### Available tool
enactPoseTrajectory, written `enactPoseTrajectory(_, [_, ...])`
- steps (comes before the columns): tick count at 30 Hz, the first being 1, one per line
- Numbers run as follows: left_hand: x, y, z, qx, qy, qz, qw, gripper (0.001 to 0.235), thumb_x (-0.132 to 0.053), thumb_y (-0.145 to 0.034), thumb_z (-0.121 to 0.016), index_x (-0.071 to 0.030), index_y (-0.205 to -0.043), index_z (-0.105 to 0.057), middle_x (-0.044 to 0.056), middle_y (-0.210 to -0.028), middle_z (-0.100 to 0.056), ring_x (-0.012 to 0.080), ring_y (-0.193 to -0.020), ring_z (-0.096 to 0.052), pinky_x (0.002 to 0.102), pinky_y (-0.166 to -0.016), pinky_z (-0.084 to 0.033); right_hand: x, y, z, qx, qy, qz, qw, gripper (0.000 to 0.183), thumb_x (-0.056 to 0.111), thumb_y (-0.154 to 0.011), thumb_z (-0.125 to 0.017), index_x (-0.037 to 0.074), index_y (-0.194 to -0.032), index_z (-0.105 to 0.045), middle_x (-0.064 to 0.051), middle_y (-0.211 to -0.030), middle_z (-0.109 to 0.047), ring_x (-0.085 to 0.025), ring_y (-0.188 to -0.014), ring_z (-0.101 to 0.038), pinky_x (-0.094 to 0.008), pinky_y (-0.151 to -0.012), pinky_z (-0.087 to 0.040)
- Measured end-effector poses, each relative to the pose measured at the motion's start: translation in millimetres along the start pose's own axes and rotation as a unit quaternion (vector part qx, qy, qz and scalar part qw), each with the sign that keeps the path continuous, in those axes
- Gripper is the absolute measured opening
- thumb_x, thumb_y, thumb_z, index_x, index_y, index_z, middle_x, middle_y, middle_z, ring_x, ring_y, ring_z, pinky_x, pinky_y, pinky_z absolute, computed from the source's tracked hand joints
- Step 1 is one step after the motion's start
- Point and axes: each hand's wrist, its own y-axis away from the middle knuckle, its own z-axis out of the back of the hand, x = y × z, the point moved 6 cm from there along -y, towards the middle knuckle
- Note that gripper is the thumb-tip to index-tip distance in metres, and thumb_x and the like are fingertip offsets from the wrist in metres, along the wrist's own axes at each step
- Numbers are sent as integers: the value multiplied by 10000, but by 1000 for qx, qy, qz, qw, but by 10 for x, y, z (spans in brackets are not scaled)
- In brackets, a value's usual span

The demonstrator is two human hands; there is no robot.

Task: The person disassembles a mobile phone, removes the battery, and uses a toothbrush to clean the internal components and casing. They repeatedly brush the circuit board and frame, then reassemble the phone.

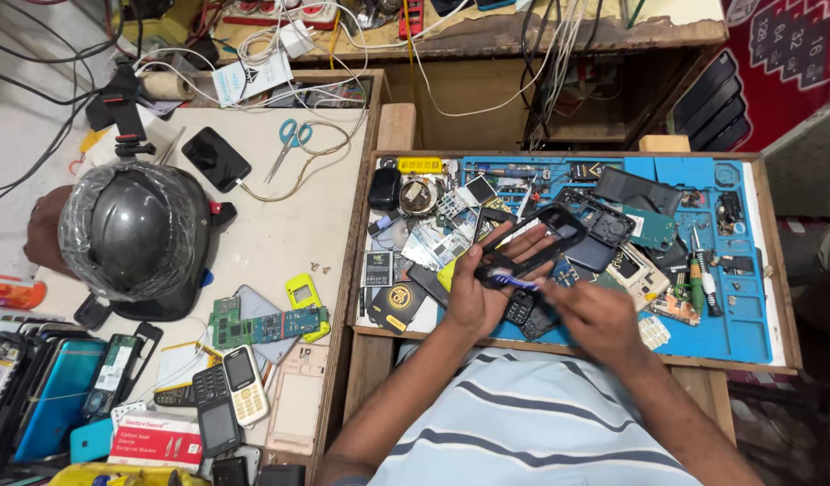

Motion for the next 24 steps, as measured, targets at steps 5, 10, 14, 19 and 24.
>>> enactPoseTrajectory(5, [-23, -27, -4, 2, 8, -15, 1000, 613, -510, -1038, -555, -116, -1501, -474, 306, -1571, -436, 469, -1483, -414, 599, -1212, -377, 37, -30, -17, -21, 20, -21, 999, 384, 131, -841, -799, 185, -1217, -746, -39, -636, -529, -171, -507, -507, -366, -495, -433])
enactPoseTrajectory(10, [-111, -14, 31, -31, -8, -34, 999, 610, -460, -1052, -495, -91, -1532, -423, 285, -1570, -432, 443, -1482, -406, 585, -1205, -368, 89, -32, -75, 13, -5, -26, 1000, 157, 192, -911, -782, 205, -1066, -760, -5, -717, -649, -98, -512, -544, -316, -489, -456])
enactPoseTrajectory(14, [-137, -32, 64, -76, -35, -38, 996, 624, -440, -1039, -476, -90, -1544, -367, 238, -1594, -432, 388, -1503, -407, 555, -1218, -372, -84, -54, 78, -26, -28, -147, 988, 295, 167, -921, -743, 146, -1215, -757, -33, -783, -680, -99, -529, -540, -292, -498, -464])
enactPoseTrajectory(19, [-132, -75, 96, -87, -7, -39, 995, 606, -432, -1033, -472, -94, -1531, -403, 239, -1569, -451, 378, -1482, -422, 560, -1201, -380, -121, -13, 19, 43, 9, -160, 986, 311, 215, -875, -789, 198, -1185, -789, -48, -651, -631, -134, -494, -531, -307, -485, -451])
enactPoseTrajectory(24, [-218, -64, 39, -67, -13, -54, 996, 591, -424, -1029, -530, -94, -1505, -411, 219, -1581, -454, 381, -1497, -424, 574, -1210, -396, -210, -24, 128, -8, 38, -129, 991, 338, 209, -901, -763, 165, -1236, -763, -57, -699, -619, -155, -537, -543, -325, -522, -477])
